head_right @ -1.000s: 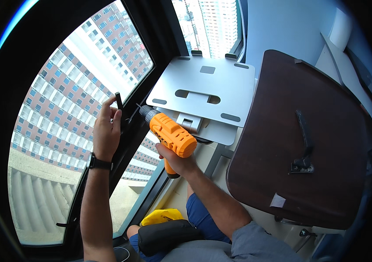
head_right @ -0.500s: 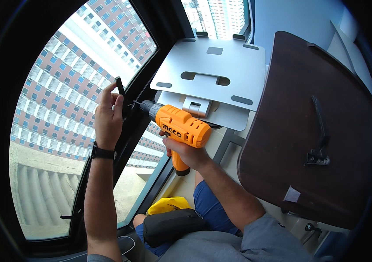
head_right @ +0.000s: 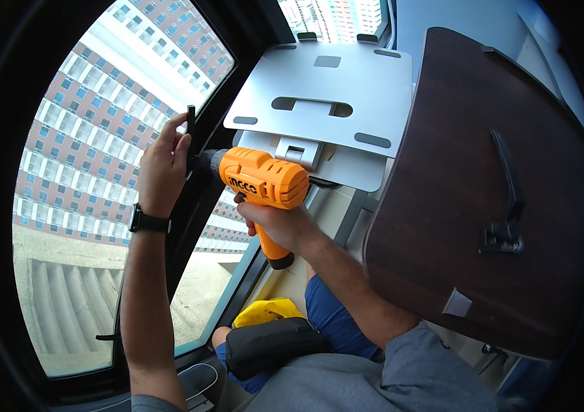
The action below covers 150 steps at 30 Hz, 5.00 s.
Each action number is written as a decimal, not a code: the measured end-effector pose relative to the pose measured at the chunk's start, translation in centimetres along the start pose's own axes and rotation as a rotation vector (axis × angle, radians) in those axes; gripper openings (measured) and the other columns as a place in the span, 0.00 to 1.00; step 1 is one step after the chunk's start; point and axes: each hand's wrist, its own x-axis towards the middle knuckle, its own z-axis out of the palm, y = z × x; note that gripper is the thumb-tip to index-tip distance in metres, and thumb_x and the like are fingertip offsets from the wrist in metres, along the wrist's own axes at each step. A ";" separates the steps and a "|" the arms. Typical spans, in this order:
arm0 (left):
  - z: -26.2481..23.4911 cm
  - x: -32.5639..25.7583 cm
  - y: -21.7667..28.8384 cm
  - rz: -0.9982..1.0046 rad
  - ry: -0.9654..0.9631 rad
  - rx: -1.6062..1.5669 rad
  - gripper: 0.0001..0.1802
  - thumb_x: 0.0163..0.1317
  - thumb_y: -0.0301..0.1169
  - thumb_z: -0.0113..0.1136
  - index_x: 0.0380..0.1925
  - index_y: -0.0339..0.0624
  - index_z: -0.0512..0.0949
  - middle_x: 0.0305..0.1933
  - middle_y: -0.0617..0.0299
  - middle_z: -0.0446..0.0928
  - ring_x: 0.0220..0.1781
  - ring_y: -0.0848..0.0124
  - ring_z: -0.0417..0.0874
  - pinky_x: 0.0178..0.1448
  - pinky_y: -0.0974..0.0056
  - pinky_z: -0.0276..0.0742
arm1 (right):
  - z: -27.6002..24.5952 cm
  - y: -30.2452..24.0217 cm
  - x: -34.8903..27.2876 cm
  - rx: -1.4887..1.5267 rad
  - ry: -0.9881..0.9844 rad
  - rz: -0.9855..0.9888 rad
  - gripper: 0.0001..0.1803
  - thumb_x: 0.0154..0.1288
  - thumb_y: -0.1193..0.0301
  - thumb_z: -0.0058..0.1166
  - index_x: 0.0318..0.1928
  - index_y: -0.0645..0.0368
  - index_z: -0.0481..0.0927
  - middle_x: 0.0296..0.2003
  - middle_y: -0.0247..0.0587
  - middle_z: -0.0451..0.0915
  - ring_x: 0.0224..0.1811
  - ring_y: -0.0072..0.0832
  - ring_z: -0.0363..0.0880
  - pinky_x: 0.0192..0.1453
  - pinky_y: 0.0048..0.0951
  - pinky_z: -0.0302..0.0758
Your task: The person installs a window lock on a high-rise window frame. They use a cordless drill to remove the old lock, then install a new lock mechanism with screws.
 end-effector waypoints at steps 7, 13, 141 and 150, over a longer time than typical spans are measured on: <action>0.5 -0.7 -0.4 -0.029 0.076 -0.109 0.20 0.78 0.28 0.58 0.67 0.48 0.77 0.35 0.55 0.86 0.36 0.59 0.89 0.43 0.55 0.84 | -0.3 0.5 0.2 0.061 -0.024 -0.007 0.15 0.70 0.74 0.59 0.54 0.66 0.79 0.29 0.35 0.81 0.27 0.21 0.82 0.35 0.28 0.84; 0.8 -0.9 -0.9 -0.028 0.091 -0.150 0.20 0.78 0.28 0.58 0.68 0.49 0.76 0.35 0.57 0.84 0.36 0.63 0.89 0.42 0.58 0.84 | -0.2 0.9 0.3 0.129 -0.022 -0.010 0.15 0.69 0.75 0.59 0.54 0.66 0.79 0.31 0.36 0.82 0.27 0.22 0.82 0.36 0.29 0.84; 4.3 -1.7 -2.4 0.104 0.492 -0.081 0.12 0.74 0.26 0.67 0.54 0.41 0.89 0.36 0.62 0.88 0.33 0.77 0.87 0.34 0.71 0.78 | -0.3 2.6 0.8 -0.148 -0.010 -0.099 0.27 0.68 0.76 0.58 0.67 0.64 0.74 0.53 0.42 0.84 0.34 0.22 0.84 0.41 0.30 0.87; 4.3 -1.4 -2.0 0.074 0.516 -0.214 0.07 0.71 0.25 0.70 0.46 0.40 0.91 0.34 0.62 0.89 0.32 0.79 0.86 0.35 0.72 0.78 | -0.1 2.4 0.6 0.029 -0.025 -0.052 0.25 0.68 0.77 0.58 0.65 0.64 0.74 0.53 0.41 0.83 0.35 0.23 0.85 0.43 0.31 0.87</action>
